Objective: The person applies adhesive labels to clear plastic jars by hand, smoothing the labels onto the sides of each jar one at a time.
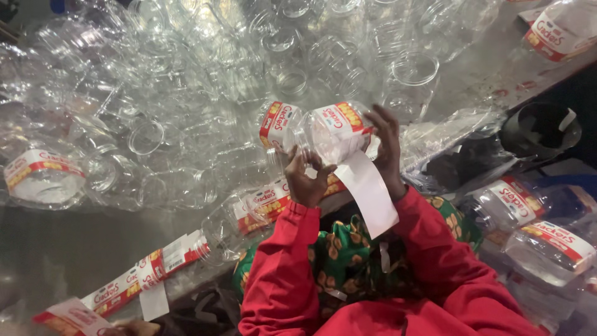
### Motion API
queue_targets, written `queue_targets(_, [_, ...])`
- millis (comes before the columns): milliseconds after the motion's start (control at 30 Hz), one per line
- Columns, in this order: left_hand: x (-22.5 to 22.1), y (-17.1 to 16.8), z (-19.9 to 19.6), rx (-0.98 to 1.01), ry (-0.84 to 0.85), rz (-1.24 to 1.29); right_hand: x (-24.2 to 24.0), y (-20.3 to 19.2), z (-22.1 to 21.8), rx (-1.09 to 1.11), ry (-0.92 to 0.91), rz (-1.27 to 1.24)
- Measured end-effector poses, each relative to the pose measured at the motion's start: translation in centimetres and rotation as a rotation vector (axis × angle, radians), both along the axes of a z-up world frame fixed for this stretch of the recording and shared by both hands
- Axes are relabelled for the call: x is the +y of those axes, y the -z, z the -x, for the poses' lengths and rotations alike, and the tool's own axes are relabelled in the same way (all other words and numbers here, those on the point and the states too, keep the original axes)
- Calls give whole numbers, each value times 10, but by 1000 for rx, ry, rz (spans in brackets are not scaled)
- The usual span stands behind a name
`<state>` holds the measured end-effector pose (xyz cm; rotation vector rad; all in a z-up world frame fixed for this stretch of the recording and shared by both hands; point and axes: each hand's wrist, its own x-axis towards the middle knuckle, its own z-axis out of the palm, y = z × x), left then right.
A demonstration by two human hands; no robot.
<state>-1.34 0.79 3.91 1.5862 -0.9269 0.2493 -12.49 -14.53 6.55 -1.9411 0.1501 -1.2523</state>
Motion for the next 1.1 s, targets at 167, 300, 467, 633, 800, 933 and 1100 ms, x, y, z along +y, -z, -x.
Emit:
queue_targets(167, [2,3,-4,-24,-23,-21,-16,8,3,17,-103,-126])
queue_targets(300, [-1,11,-4,-108,-47,-37,-22,4,11,31,-79,-222])
queue_targets(467, [-6,27,-4,57,-58,-101,-14,-9,17,-6,-4,-4])
queue_targets(633, [-6,40,-15,115,-140,-164,1,-6,12,-24,-35,153])
queue_targets(800, [-5,38,-2,-15,-27,-164,-6,6,11,-42,-58,-243])
queue_targets(933, [-7,33,7,-19,-22,-135,-12,19,9,-75,-116,-356])
queue_targets(1100, [-3,20,11,-155,30,-119,-14,25,6,-56,-43,-365])
